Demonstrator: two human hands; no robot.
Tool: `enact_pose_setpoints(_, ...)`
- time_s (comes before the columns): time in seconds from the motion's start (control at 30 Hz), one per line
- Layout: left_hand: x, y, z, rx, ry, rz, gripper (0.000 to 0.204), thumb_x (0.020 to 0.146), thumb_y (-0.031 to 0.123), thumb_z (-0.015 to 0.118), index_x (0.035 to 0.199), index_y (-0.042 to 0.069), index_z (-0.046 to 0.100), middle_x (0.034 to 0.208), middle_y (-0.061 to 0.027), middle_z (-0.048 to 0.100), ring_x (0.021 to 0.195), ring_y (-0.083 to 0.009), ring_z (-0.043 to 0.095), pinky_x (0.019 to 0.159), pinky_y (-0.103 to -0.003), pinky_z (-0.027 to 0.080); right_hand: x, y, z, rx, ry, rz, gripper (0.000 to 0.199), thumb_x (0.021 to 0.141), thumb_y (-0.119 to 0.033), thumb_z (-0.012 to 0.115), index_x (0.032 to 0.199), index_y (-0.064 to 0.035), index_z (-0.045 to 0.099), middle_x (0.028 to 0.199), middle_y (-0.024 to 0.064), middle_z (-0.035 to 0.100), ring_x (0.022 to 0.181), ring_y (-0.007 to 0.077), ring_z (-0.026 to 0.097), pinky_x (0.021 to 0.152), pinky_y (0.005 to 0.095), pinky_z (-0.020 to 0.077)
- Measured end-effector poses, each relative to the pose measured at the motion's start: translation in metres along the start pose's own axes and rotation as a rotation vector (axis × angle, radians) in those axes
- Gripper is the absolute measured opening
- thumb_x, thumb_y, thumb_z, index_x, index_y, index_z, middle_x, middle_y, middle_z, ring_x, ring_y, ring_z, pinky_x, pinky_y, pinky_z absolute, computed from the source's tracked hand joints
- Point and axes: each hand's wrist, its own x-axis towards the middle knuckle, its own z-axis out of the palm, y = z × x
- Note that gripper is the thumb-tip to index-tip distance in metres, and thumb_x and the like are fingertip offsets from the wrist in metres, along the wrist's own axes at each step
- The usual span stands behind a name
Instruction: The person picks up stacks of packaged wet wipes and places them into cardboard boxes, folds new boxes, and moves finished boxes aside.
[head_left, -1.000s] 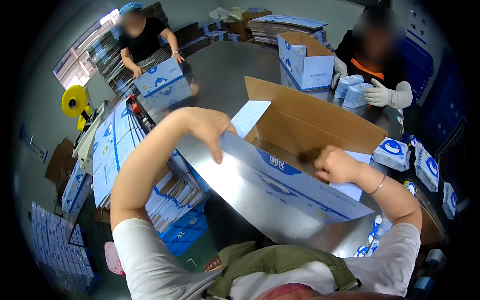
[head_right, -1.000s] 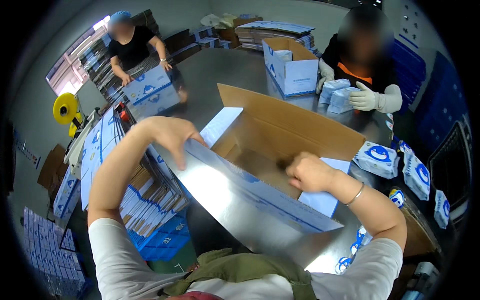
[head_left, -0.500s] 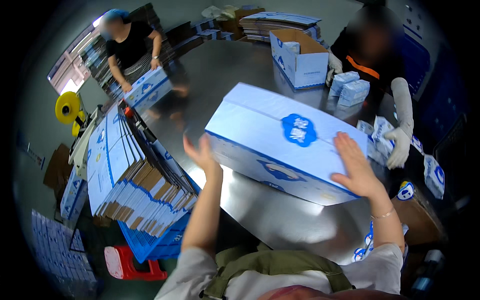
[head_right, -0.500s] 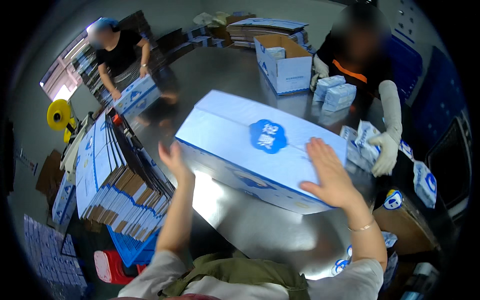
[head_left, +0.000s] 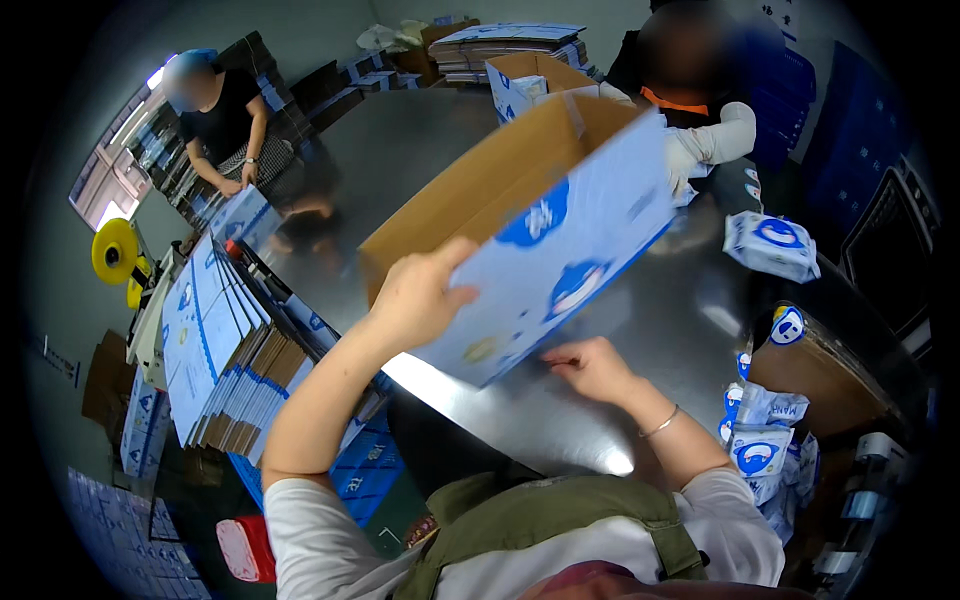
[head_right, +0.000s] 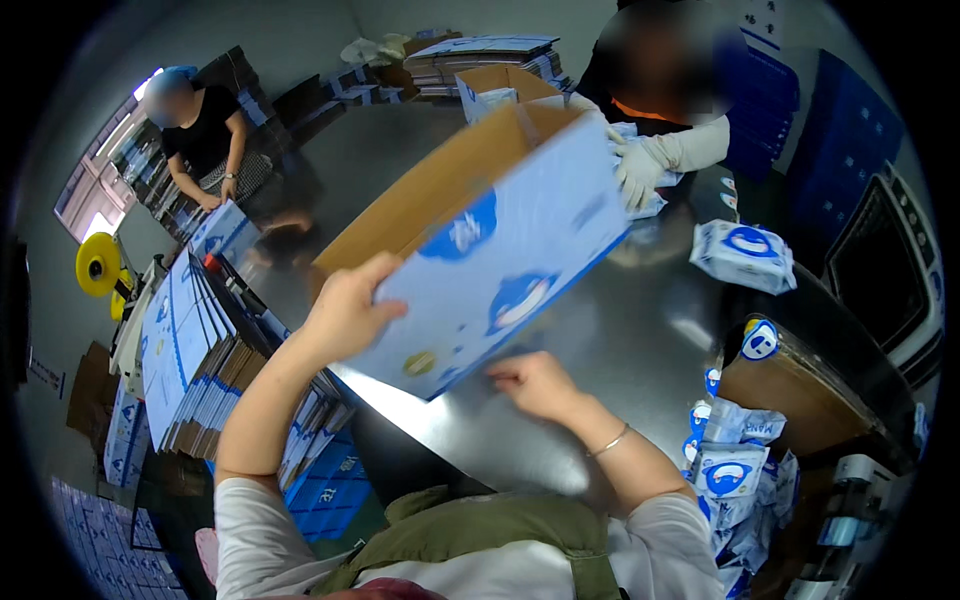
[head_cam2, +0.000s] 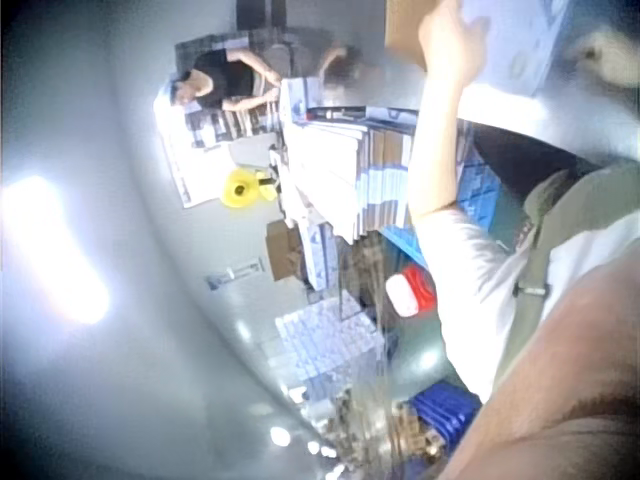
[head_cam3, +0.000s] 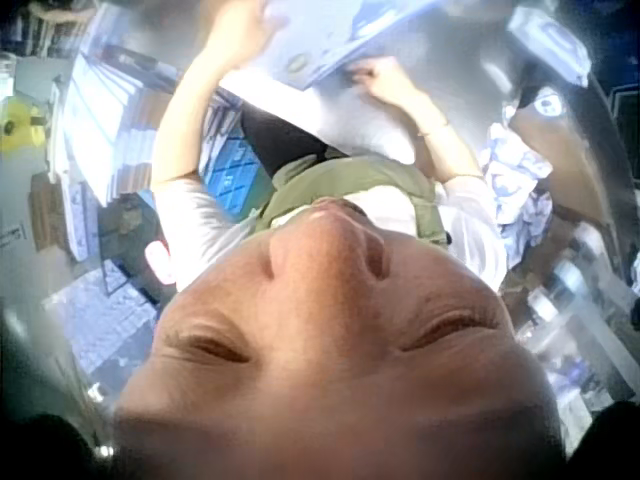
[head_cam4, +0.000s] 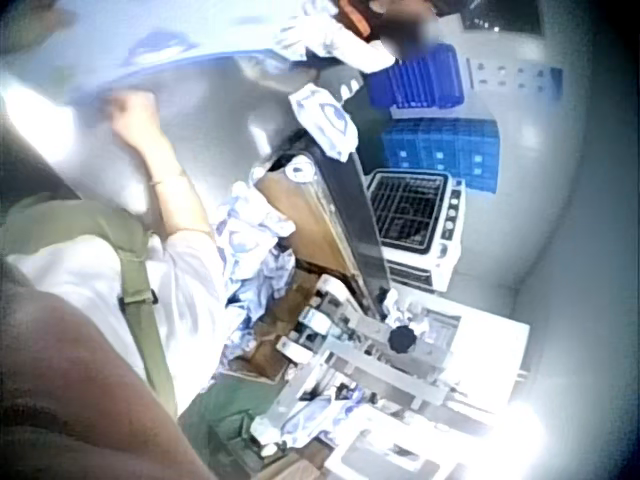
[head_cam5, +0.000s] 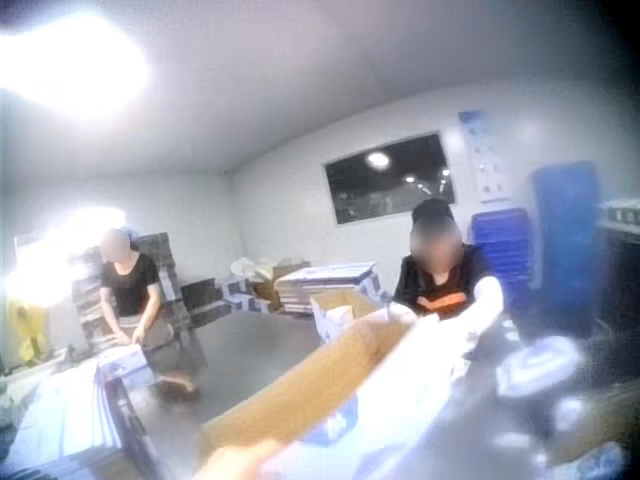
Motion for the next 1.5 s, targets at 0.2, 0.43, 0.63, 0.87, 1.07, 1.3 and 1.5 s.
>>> enact_pose_setpoints(0.2, -0.045, -0.002, 0.005, 0.139, -0.128, 0.121, 0.04, 0.078, 0.013, 0.071, 0.113, 0.005, 0.052, 0.089, -0.0225, 0.064, 0.089, -0.0405, 0.062, 0.077, -0.046, 0.048, 0.028, -0.127, -0.059, -0.911, 0.533, -0.714, 0.027, 0.061, -0.006, 0.072, 0.088, -0.0114, 0.068, 0.082, 0.0078, 0.066, 0.089, 0.0267, 0.065, 0.079, 0.0375, 0.0508)
enact_pose_setpoints(0.43, -0.055, -0.184, -0.026, 0.183, 0.09, -0.605, 0.023, 0.083, 0.023, 0.065, 0.089, 0.0, 0.061, 0.088, -0.0214, 0.066, 0.089, -0.0385, 0.062, 0.078, -0.045, 0.048, 0.058, -0.019, -0.02, -0.72, 0.711, -0.957, 0.028, 0.064, -0.002, 0.063, 0.09, -0.0096, 0.069, 0.09, 0.0061, 0.068, 0.092, 0.025, 0.065, 0.086, 0.0392, 0.0514)
enact_pose_setpoints(0.63, -0.02, -0.223, -0.016, 0.378, -0.019, -0.745, 0.034, 0.081, 0.029, 0.064, 0.094, -0.002, 0.069, 0.096, -0.0252, 0.067, 0.096, -0.0387, 0.064, 0.084, -0.044, 0.05, 0.061, 0.047, 0.064, -0.591, 0.436, -0.266, 0.087, 0.072, -0.015, 0.068, 0.147, -0.0024, 0.025, 0.152, 0.0235, 0.021, 0.143, 0.0355, 0.019, 0.117, 0.0454, 0.0179)
enact_pose_setpoints(0.87, -0.024, -0.208, -0.009, 0.532, 0.185, -0.803, 0.034, 0.085, 0.033, 0.061, 0.096, 0.001, 0.068, 0.096, -0.0219, 0.068, 0.094, -0.0387, 0.064, 0.082, -0.046, 0.05, 0.076, 0.08, -0.072, -0.823, 0.698, -0.283, 0.08, 0.058, -0.004, 0.066, 0.136, -0.0138, 0.048, 0.142, 0.0177, 0.038, 0.134, 0.0385, 0.033, 0.11, 0.0555, 0.026)
enact_pose_setpoints(1.07, -0.005, -0.197, -0.001, 0.57, 0.182, -0.846, 0.031, 0.084, 0.03, 0.06, 0.095, 0.002, 0.068, 0.095, -0.0215, 0.068, 0.094, -0.038, 0.064, 0.082, -0.045, 0.05, -0.013, 0.191, -0.232, -0.895, 0.818, 0.718, 0.09, 0.064, -0.013, 0.069, 0.146, -0.0234, 0.033, 0.148, 0.0182, 0.032, 0.14, 0.0384, 0.025, 0.11, 0.0634, 0.0162)
enact_pose_setpoints(1.3, 0.002, -0.213, 0.0, 0.579, 0.154, -0.884, 0.037, 0.084, 0.034, 0.059, 0.097, 0.0, 0.067, 0.104, -0.0231, 0.066, 0.101, -0.039, 0.062, 0.086, -0.046, 0.049, -0.039, 0.131, -0.117, -0.835, 0.956, 0.214, 0.069, 0.056, -0.003, 0.073, 0.123, -0.0132, 0.057, 0.129, 0.0199, 0.047, 0.118, 0.0397, 0.044, 0.105, 0.0486, 0.0332)
enact_pose_setpoints(1.5, 0.027, -0.177, 0.006, 0.531, 0.15, -0.872, 0.03, 0.082, 0.016, 0.049, 0.099, 0.003, 0.071, 0.105, -0.0211, 0.067, 0.101, -0.0378, 0.064, 0.086, -0.045, 0.051, -0.029, 0.055, -0.066, -0.48, 1.264, -0.402, 0.062, 0.067, -0.007, 0.075, 0.126, -0.003, 0.056, 0.133, 0.0188, 0.046, 0.121, 0.0313, 0.047, 0.102, 0.0395, 0.038)
